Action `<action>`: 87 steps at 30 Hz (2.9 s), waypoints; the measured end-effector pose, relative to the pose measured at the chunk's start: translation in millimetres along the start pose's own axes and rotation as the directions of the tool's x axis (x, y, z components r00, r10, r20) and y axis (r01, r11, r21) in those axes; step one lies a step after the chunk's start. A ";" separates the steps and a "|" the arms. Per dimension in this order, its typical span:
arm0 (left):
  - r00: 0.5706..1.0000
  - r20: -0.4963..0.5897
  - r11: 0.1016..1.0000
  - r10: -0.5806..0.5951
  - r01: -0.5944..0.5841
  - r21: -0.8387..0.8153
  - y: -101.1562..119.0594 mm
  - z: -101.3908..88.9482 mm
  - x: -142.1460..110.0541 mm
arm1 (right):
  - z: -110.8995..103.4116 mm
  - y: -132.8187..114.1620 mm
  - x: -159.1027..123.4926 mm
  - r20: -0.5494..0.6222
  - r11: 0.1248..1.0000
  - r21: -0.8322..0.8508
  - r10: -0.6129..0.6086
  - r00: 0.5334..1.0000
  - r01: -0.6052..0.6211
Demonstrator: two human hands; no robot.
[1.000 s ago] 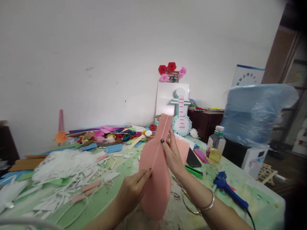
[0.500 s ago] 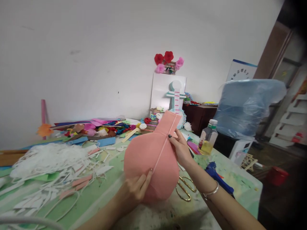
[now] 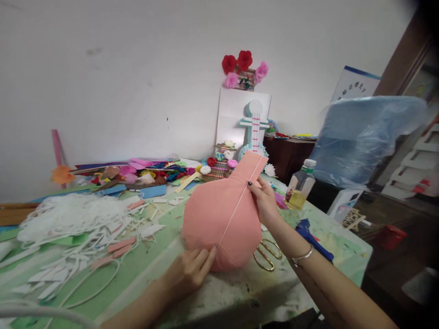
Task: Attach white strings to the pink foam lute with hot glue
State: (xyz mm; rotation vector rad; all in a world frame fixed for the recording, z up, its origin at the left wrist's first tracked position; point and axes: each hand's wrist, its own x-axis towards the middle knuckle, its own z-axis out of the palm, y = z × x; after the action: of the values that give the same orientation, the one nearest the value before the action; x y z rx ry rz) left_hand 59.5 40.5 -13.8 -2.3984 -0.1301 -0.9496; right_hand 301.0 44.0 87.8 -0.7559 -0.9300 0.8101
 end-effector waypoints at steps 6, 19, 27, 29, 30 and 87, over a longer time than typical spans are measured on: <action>0.961 -0.187 0.970 -0.206 0.174 -0.172 -0.7 3.5 -11.2 | -6.1 -7.8 7.6 -0.086 0.997 0.068 -0.040 0.996 0.046; 0.662 0.254 0.370 -0.705 0.649 -0.665 1.7 -2.6 -15.7 | -14.7 -19.8 14.4 -0.151 0.989 0.122 -0.063 0.987 0.082; 0.068 0.736 -0.583 -0.673 0.564 -0.585 -10.2 -0.9 -5.6 | -11.5 -15.2 8.4 -0.142 0.989 0.131 -0.044 0.989 0.063; 0.027 0.753 -0.663 -0.658 0.454 -0.595 -12.4 -1.7 -3.5 | -8.3 -13.0 7.5 -0.144 0.989 0.134 -0.040 0.989 0.059; 0.010 0.754 -0.680 -0.657 0.424 -0.598 -13.3 -2.7 -2.7 | -7.2 -12.5 7.9 -0.147 0.989 0.133 -0.037 0.988 0.057; 0.061 0.727 -0.617 -0.684 0.485 -0.620 -19.9 4.1 -17.4 | -38.6 -39.7 11.7 0.137 0.942 -0.118 0.328 0.935 -0.313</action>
State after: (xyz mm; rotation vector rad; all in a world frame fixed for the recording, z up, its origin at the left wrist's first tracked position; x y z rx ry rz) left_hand 43.5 61.3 -18.5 -2.8593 -2.3497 -2.6260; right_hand 350.1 26.8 110.0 -0.9530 -1.0028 1.1310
